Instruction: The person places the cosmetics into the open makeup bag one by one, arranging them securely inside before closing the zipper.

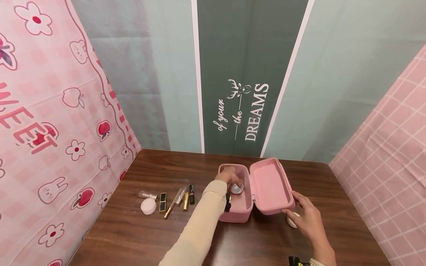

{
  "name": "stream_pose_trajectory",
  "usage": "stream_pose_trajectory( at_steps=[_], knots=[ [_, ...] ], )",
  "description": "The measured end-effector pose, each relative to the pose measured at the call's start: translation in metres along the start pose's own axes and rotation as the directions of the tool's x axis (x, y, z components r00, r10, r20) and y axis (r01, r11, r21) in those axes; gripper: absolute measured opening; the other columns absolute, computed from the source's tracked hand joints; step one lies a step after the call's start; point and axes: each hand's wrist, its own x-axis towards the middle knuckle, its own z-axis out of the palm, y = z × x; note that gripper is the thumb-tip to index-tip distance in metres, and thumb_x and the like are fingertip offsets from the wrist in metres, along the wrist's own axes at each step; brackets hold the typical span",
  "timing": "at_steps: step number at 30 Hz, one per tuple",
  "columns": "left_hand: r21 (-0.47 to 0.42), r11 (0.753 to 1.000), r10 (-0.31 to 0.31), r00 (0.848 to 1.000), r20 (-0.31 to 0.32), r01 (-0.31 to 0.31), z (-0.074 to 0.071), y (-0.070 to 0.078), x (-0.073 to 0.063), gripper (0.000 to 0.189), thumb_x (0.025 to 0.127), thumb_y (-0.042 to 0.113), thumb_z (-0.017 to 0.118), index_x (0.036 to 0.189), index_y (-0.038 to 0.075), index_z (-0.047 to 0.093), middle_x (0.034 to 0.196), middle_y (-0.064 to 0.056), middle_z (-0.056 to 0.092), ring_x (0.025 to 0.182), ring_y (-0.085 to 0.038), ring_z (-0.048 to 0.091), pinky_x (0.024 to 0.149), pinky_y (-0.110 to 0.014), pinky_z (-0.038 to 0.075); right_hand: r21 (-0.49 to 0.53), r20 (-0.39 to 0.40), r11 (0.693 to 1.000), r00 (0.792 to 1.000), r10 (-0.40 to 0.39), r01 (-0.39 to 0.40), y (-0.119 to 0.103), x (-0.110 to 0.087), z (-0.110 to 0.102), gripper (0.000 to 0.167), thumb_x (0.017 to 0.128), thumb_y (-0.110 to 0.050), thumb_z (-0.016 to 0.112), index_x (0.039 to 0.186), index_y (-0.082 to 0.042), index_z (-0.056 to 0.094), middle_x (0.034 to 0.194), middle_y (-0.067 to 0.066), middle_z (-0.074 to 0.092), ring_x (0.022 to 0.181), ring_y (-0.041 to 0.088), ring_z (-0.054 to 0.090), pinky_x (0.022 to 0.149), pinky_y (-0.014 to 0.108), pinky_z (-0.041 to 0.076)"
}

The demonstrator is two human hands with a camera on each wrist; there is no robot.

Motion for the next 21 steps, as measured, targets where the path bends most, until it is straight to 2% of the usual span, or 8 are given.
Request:
stream_pose_trajectory(
  at_steps=[4,7,8,13,15,18,21],
  knots=[
    [0.028,0.997,0.074,0.995,-0.061,-0.073,-0.001,0.001,-0.007,0.041,0.07,0.022,0.08,0.1,0.0,0.064,0.084,-0.005,0.059,0.075,-0.018,0.053,0.07,-0.029,0.047,0.011,-0.008,1.0,1.0,-0.026,0.026,0.0,0.0,0.0,0.066,0.056,0.0,0.086,0.116,0.007,0.057,0.107,0.024,0.059,0.087,0.038,0.06,0.077,0.0,0.027],
    [0.056,0.989,0.141,0.985,-0.097,-0.136,-0.001,0.002,-0.011,0.04,0.073,0.022,0.078,0.102,-0.002,0.064,0.084,-0.005,0.06,0.076,-0.017,0.052,0.07,-0.028,0.046,0.003,-0.009,1.0,1.0,-0.027,0.027,0.0,0.001,-0.001,0.067,0.057,-0.001,0.086,0.116,0.007,0.057,0.108,0.023,0.059,0.087,0.037,0.06,0.077,0.002,0.03],
    [0.062,0.986,0.158,0.982,-0.105,-0.152,-0.001,0.003,-0.013,0.039,0.073,0.022,0.078,0.101,-0.002,0.065,0.084,-0.005,0.06,0.076,-0.017,0.052,0.07,-0.028,0.046,-0.003,-0.01,1.0,1.0,-0.026,0.026,0.001,0.001,-0.001,0.067,0.057,-0.001,0.086,0.116,0.006,0.057,0.108,0.023,0.059,0.087,0.037,0.06,0.076,0.006,0.035],
    [0.096,0.977,0.203,0.971,-0.128,-0.191,-0.001,0.008,-0.021,0.033,0.074,0.021,0.076,0.098,0.001,0.066,0.079,-0.002,0.06,0.074,-0.015,0.053,0.067,-0.026,0.046,0.001,-0.002,1.0,1.0,-0.024,0.024,0.003,0.0,-0.002,0.066,0.057,-0.001,0.086,0.116,0.007,0.057,0.108,0.022,0.059,0.087,0.036,0.06,0.075,0.007,0.036],
    [0.119,0.97,0.229,0.963,-0.143,-0.213,-0.001,0.009,-0.024,0.028,0.075,0.021,0.075,0.095,0.003,0.067,0.076,0.0,0.059,0.072,-0.015,0.053,0.066,-0.025,0.046,0.013,0.002,1.0,1.0,-0.022,0.022,0.003,0.0,-0.002,0.066,0.057,0.0,0.086,0.116,0.006,0.057,0.108,0.02,0.058,0.086,0.03,0.059,0.075,0.003,0.034],
    [0.163,0.948,0.299,0.938,-0.173,-0.273,-0.002,0.007,-0.028,0.025,0.075,0.019,0.073,0.095,0.005,0.067,0.081,-0.003,0.063,0.075,-0.015,0.053,0.068,-0.026,0.046,0.041,0.018,0.999,1.0,-0.014,0.014,0.005,0.002,-0.001,0.067,0.056,0.002,0.086,0.116,0.006,0.056,0.108,0.017,0.058,0.086,0.019,0.057,0.073,0.006,0.039],
    [0.184,0.931,0.349,0.913,-0.211,-0.314,0.0,0.003,-0.033,0.033,0.076,0.018,0.071,0.106,0.005,0.066,0.097,-0.006,0.065,0.087,-0.017,0.054,0.075,-0.029,0.046,0.059,0.046,0.998,0.999,0.007,-0.01,0.006,0.003,-0.001,0.067,0.057,0.001,0.086,0.117,0.004,0.056,0.108,0.014,0.056,0.087,0.015,0.054,0.072,0.013,0.045]
  ],
)
